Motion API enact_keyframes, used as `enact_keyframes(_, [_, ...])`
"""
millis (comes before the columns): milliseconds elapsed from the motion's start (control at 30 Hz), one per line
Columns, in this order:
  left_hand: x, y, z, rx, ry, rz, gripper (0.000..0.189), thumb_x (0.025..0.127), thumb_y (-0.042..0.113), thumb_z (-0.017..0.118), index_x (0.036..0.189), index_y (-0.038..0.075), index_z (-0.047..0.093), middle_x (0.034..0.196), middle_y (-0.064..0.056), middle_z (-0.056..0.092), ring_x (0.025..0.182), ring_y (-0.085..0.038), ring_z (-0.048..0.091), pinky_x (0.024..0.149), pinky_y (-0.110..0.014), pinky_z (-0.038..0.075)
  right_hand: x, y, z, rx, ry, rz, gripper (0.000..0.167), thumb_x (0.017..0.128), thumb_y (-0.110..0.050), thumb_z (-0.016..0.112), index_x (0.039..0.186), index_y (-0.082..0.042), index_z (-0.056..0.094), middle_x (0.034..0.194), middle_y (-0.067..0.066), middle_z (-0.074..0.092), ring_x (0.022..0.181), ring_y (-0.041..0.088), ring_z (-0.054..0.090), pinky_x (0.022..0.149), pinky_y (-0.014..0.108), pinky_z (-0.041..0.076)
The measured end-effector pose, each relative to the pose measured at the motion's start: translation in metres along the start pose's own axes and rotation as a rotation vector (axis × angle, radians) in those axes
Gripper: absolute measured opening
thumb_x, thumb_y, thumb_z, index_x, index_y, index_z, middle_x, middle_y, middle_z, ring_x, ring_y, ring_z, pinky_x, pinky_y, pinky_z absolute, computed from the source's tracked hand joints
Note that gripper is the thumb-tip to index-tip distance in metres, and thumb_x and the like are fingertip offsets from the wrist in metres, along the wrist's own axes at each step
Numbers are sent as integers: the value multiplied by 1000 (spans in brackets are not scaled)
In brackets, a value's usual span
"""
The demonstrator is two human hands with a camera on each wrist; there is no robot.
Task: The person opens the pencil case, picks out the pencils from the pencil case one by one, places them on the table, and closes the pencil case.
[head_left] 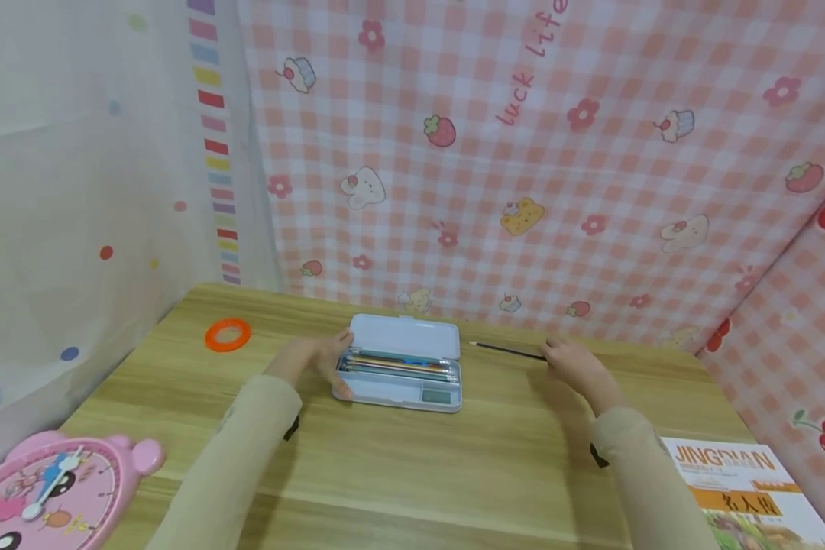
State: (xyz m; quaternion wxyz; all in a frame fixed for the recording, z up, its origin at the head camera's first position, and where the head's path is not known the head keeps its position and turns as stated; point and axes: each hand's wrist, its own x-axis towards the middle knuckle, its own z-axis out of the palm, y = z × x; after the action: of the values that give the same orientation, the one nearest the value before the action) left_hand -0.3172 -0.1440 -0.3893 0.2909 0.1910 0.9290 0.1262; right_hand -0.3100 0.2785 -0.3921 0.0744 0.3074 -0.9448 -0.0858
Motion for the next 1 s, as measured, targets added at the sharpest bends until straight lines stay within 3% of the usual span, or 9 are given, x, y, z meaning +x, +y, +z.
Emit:
enact_keyframes(233, [-1, -3, 2, 9, 3, -18, 117, 70, 45, 74, 145, -4, -3, 152, -22, -9, 141, -38, 0, 115, -48, 11, -5, 0, 10, 28, -133, 27, 19, 81, 2, 61, 76, -8, 46, 70, 2, 50, 62, 14, 47, 55, 25, 39])
enact_keyframes(500, [-1, -1, 1, 18, 7, -2, 118, 70, 45, 75, 144, -6, -2, 152, -23, -8, 141, -38, 1, 115, -47, 11, 2, 0, 12, 9, -157, 3, 9, 80, 2, 62, 82, -4, 55, 76, 7, 55, 67, 20, 56, 58, 29, 48])
enact_keyframes(733, [1, 1, 4, 31, 6, 1, 118, 70, 46, 75, 144, -6, -1, 152, -23, -7, 141, -36, 2, 115, -45, 11, 2, -2, 17, -10, -169, 1, 12, 78, 2, 64, 89, -1, 60, 81, 10, 59, 73, 24, 61, 64, 33, 53])
enact_keyframes(1000, [-1, 0, 4, -105, 1, -34, 121, 68, 39, 77, 144, -3, -7, 152, -19, -12, 141, -35, -4, 116, -46, 6, 7, -9, 17, -14, -171, 28, 12, 80, 4, 60, 92, 1, 59, 85, 15, 61, 78, 28, 62, 66, 35, 54])
